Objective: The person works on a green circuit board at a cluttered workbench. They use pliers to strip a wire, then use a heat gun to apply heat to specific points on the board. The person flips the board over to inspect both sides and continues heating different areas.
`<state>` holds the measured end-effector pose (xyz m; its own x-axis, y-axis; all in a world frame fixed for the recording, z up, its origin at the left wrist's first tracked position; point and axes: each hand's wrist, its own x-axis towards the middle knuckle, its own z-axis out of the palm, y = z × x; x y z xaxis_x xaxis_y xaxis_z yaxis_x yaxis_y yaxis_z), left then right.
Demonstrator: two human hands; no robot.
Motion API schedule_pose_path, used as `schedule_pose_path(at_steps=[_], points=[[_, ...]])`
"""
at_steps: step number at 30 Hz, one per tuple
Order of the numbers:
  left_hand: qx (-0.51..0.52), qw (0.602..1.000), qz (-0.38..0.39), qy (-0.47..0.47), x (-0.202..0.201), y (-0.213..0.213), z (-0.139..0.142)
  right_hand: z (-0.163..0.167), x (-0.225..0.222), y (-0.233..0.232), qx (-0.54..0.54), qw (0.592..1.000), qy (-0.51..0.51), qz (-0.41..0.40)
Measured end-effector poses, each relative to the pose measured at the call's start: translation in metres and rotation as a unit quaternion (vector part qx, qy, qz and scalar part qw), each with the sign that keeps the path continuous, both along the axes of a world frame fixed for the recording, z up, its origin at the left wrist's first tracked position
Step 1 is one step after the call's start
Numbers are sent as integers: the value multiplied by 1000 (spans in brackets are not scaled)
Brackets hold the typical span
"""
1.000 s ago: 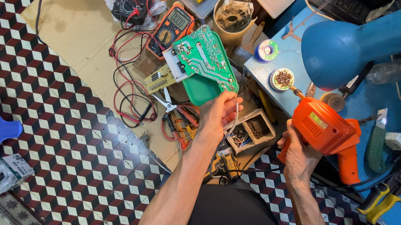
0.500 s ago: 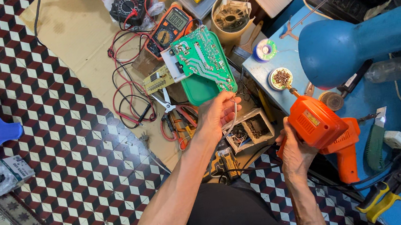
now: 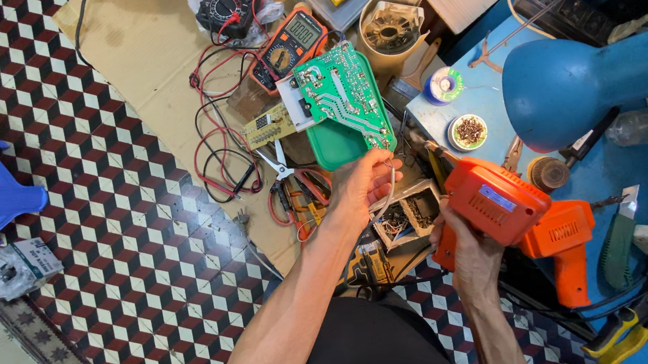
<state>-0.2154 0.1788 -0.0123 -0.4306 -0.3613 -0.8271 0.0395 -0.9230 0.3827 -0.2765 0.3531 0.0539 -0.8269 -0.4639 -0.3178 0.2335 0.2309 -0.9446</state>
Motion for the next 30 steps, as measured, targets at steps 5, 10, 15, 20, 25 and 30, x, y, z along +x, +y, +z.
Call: schedule_pose_path(at_steps=[5, 10, 15, 20, 25, 30], points=[[3, 1000, 2, 4, 0, 0, -3, -3, 4, -7, 6, 998, -2, 56], [6, 1000, -1, 6, 1, 0, -6, -10, 4, -8, -12, 997, -10, 75], [2, 1000, 0, 15, 1, 0, -7, -11, 6, -10, -6, 997, -13, 71], [2, 1000, -3, 8, 3, 0, -5, -8, 7, -11, 0, 997, -5, 71], [-1, 1000, -4, 12, 3, 0, -3, -9, 6, -10, -3, 997, 1, 79], [2, 1000, -3, 9, 2, -1, -2, -12, 6, -9, 2, 997, 10, 78]])
